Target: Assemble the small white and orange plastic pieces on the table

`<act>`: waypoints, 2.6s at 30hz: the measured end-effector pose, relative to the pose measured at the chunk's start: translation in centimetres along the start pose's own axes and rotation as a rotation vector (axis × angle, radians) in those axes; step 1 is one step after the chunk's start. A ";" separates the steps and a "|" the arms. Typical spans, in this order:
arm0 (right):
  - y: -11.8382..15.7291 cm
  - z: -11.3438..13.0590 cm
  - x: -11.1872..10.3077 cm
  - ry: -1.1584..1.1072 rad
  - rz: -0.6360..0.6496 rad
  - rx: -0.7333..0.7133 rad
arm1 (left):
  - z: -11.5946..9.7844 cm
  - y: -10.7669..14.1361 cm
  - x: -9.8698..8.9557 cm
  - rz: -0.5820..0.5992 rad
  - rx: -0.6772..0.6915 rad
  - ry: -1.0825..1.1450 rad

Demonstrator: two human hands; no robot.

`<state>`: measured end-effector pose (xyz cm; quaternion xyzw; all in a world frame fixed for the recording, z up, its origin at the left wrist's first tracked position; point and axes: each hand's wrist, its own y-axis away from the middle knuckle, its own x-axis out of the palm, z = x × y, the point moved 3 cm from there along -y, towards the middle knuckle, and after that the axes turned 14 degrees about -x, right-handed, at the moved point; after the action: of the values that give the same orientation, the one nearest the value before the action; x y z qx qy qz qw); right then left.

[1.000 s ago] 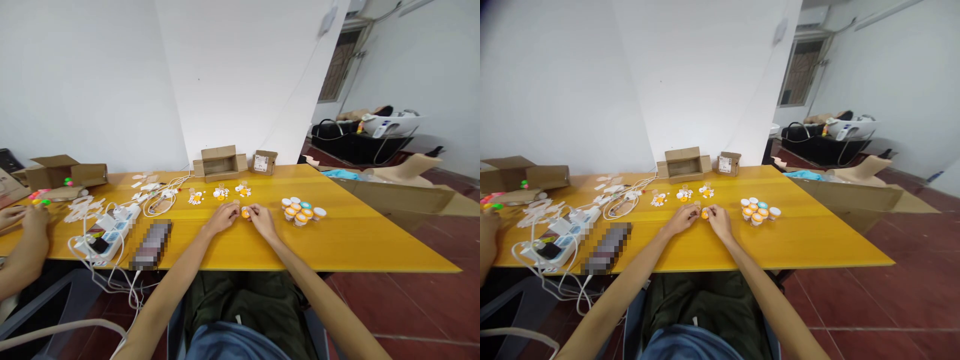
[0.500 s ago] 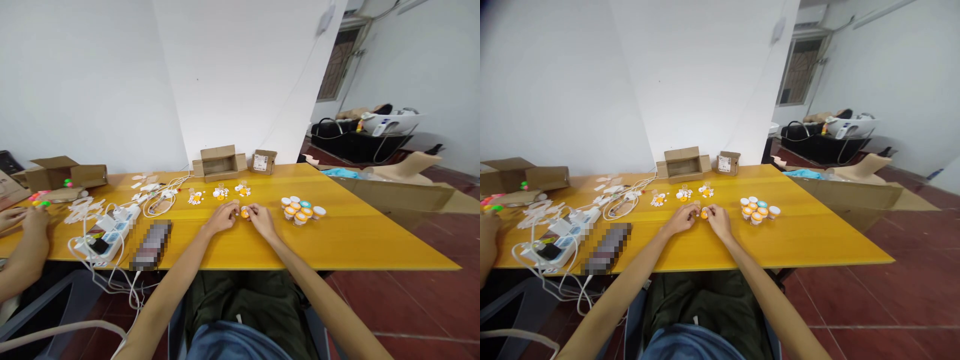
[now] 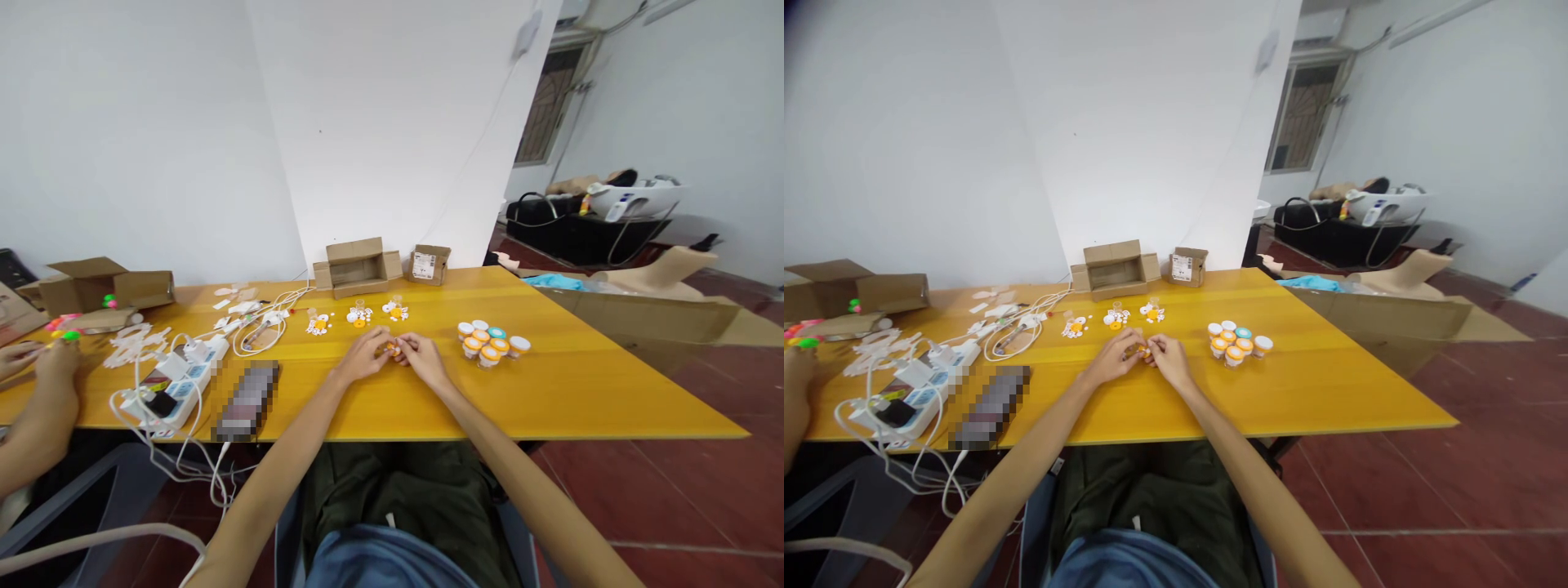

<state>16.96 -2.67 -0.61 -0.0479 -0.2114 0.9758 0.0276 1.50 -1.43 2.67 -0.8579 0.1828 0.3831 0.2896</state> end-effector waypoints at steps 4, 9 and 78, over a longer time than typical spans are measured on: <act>-0.1 -0.2 0.0 -0.046 0.027 0.019 | 0.2 0.0 0.2 -0.007 0.022 -0.030; 0.0 -0.5 0.1 -0.041 0.030 -0.007 | 0.4 -0.1 0.3 0.008 0.024 -0.030; -0.3 -1.7 0.2 -0.062 0.119 -0.050 | 0.4 -0.3 0.6 0.023 0.060 0.059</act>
<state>16.98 -1.68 -2.06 -0.0306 -0.2334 0.9711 -0.0385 1.84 -1.03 2.06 -0.8575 0.2126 0.3555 0.3052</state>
